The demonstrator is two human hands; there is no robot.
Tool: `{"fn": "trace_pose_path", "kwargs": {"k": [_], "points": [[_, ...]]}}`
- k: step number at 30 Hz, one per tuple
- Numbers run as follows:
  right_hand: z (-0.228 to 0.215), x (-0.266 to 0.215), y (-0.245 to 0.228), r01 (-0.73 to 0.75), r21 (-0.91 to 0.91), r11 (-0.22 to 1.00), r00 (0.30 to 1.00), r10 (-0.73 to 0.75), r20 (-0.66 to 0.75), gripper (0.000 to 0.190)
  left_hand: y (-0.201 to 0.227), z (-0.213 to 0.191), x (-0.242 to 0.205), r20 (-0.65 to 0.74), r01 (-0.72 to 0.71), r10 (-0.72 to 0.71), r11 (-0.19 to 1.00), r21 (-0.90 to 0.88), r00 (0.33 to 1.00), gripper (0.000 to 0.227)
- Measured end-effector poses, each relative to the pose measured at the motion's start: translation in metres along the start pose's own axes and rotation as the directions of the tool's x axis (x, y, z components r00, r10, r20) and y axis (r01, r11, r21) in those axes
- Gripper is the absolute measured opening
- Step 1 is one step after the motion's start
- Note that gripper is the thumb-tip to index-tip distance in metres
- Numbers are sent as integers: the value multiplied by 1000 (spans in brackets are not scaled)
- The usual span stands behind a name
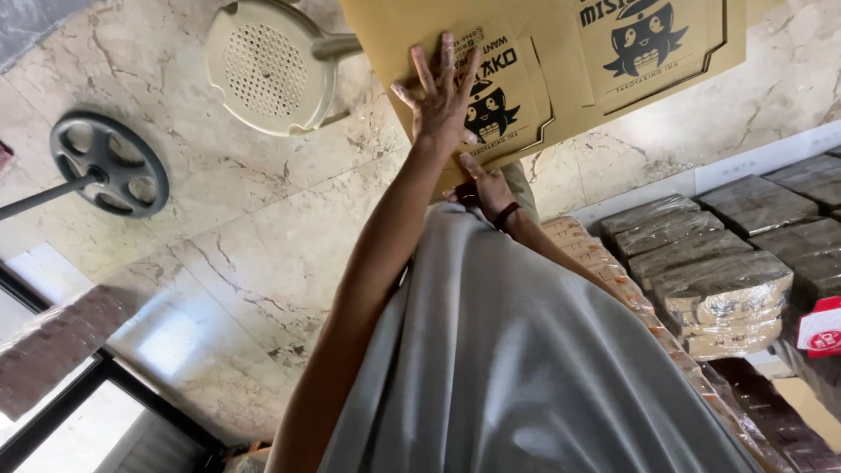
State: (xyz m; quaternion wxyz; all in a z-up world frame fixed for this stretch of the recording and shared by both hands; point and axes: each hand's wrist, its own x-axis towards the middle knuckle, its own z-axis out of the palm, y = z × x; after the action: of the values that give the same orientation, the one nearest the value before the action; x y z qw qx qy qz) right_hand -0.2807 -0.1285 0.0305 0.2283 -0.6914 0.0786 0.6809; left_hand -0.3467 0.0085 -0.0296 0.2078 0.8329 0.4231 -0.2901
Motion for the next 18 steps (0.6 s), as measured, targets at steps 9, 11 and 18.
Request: {"fn": "trace_pose_path", "kwargs": {"k": [9,11,18], "points": [[9,10,-5,42,234,971,995,-63,80,55,0,-24,-11,-59,28,-42,972,-235,997,123],[8,0,-3,-29,226,974,1000,27,12,55,2,-37,-27,86,52,-35,976,-211,996,135],[4,-11,-10,-39,155,987,979,7,202,73,-58,-8,-54,-461,-77,-145,900,-429,875,96]]}}
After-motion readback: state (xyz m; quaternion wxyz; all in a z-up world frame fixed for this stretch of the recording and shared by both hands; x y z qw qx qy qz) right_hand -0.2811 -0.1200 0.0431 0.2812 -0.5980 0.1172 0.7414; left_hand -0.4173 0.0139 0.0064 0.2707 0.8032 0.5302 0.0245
